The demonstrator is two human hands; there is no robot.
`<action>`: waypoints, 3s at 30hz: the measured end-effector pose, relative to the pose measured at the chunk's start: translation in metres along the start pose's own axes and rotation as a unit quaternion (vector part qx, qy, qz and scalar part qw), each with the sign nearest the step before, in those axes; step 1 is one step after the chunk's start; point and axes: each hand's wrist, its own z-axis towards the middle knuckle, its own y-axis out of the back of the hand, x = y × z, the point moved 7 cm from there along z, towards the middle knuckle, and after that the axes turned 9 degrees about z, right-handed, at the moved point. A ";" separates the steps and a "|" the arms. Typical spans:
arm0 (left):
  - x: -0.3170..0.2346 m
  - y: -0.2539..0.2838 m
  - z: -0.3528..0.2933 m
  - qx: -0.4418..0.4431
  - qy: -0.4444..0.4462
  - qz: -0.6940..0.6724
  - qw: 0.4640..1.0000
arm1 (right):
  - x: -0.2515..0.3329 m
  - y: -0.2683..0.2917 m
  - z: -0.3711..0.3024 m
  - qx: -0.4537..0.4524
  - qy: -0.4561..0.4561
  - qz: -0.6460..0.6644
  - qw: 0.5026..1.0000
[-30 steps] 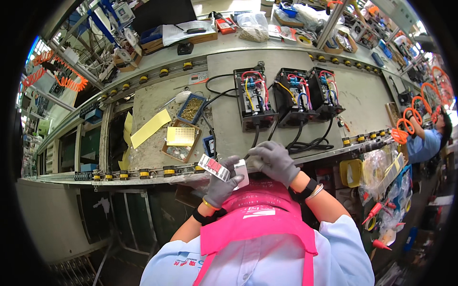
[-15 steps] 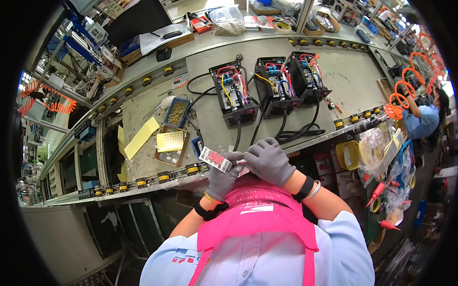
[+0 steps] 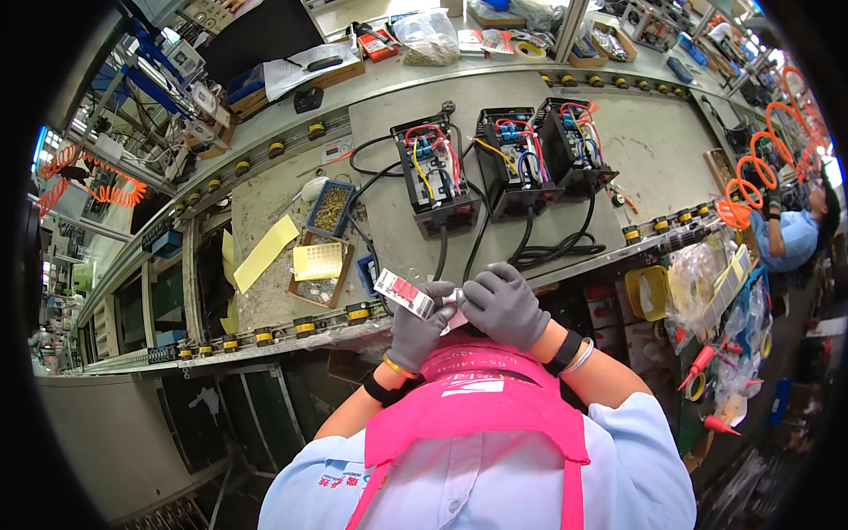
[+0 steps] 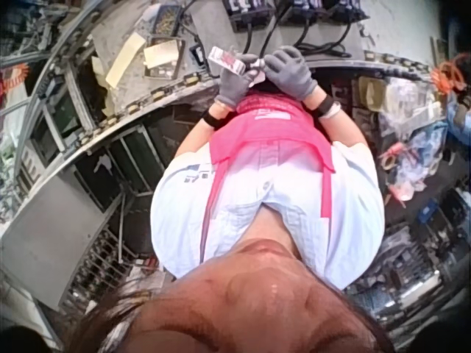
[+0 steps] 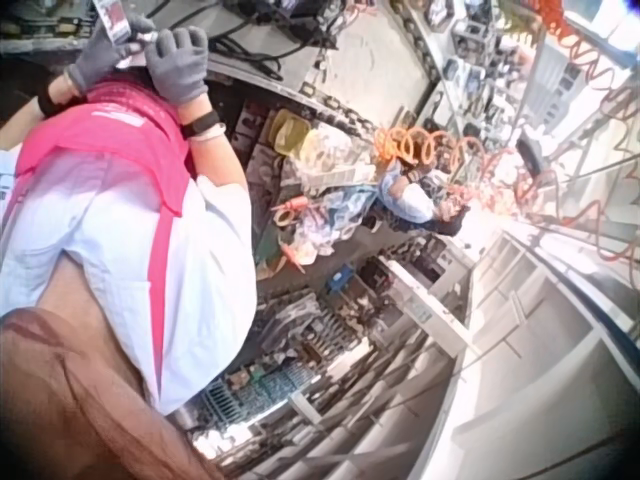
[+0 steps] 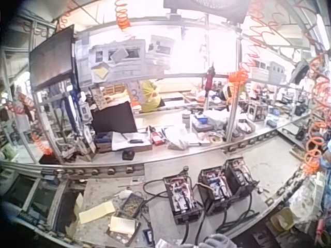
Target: Assembling, cleaning with an air blower, and labeling electronic units on a production line.
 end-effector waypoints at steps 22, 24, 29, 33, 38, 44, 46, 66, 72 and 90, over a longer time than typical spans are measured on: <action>0.002 0.002 0.009 0.002 0.002 -0.014 1.000 | -0.015 -0.013 0.001 0.008 0.006 0.053 0.999; 0.001 0.001 0.010 0.009 0.004 -0.021 1.000 | -0.013 -0.013 -0.001 0.010 0.014 0.035 0.999; 0.009 -0.002 0.013 0.015 0.038 -0.146 0.989 | -0.023 -0.013 -0.008 -0.014 0.029 0.048 0.998; 0.021 0.006 0.017 0.021 0.025 -0.051 0.998 | -0.116 0.008 -0.025 -0.155 -0.219 -0.013 0.963; 0.022 0.008 0.014 0.031 -0.012 0.001 0.999 | -0.167 -0.003 -0.039 -0.146 -0.263 -0.086 0.950; 0.019 0.009 0.013 0.026 0.007 -0.027 0.999 | -0.173 -0.013 -0.040 -0.126 -0.276 -0.112 0.946; 0.021 0.009 0.013 0.030 0.013 -0.028 0.999 | -0.174 -0.013 -0.037 -0.117 -0.276 -0.124 0.946; 0.013 0.008 0.021 0.039 -0.011 0.003 0.999 | -0.177 -0.017 -0.035 -0.093 -0.257 -0.152 0.950; 0.021 0.008 0.022 0.044 0.006 -0.001 0.999 | -0.174 -0.014 -0.033 -0.122 -0.247 -0.176 0.945; -0.001 -0.002 0.020 0.061 0.017 -0.031 0.998 | -0.161 0.025 -0.028 -0.160 -0.250 -0.066 0.953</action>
